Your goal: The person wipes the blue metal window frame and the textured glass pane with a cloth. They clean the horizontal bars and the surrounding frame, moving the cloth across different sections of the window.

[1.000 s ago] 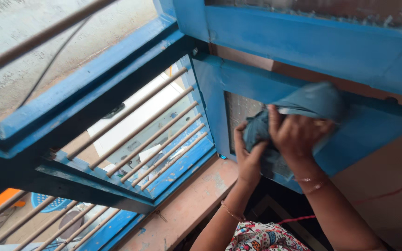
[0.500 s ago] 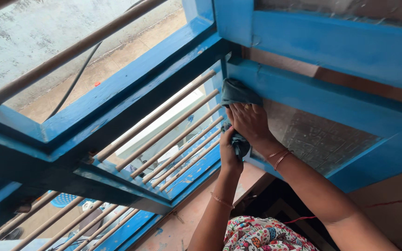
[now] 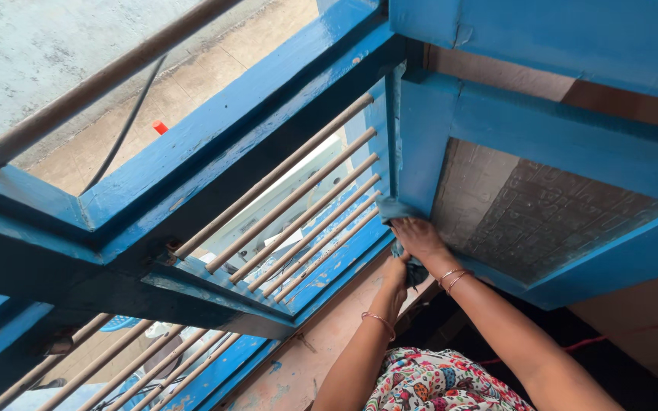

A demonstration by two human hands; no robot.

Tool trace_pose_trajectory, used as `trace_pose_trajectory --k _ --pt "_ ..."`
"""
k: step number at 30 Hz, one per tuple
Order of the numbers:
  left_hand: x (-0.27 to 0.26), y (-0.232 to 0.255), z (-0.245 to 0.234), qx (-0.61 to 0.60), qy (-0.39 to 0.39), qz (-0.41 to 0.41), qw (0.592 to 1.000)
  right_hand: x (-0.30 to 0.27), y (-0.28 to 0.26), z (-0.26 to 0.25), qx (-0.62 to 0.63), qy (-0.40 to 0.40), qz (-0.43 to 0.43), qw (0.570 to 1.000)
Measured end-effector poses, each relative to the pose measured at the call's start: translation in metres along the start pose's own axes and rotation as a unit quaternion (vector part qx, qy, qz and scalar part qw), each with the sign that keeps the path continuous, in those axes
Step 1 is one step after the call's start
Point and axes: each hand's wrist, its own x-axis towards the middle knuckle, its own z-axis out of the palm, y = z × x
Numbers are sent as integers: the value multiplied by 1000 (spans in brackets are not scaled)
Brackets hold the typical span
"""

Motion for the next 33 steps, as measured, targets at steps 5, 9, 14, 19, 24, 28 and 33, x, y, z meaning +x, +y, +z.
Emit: trace_pose_trajectory --k 5,9,14,19,24,28,33 --pt "-19 -57 -8 123 31 -89 988 -60 -14 -7 109 -277 -51 953" --pt "-26 -76 3 345 0 -74 936 -110 -3 -26 58 -254 -53 964" --pt "-34 -105 20 462 -124 -82 874 -174 16 -60 33 -341 16 939" --pt "-30 -121 22 541 -232 -99 802 -221 38 -126 71 -196 222 952" --pt "-26 -114 7 512 -261 -83 814 -185 38 -151 24 -149 277 949" --pt "-18 -96 -14 464 -190 -89 861 -129 9 -115 -6 -218 341 914" --pt "-7 -66 -44 258 -91 -111 955 -59 -21 -82 73 -194 275 939"
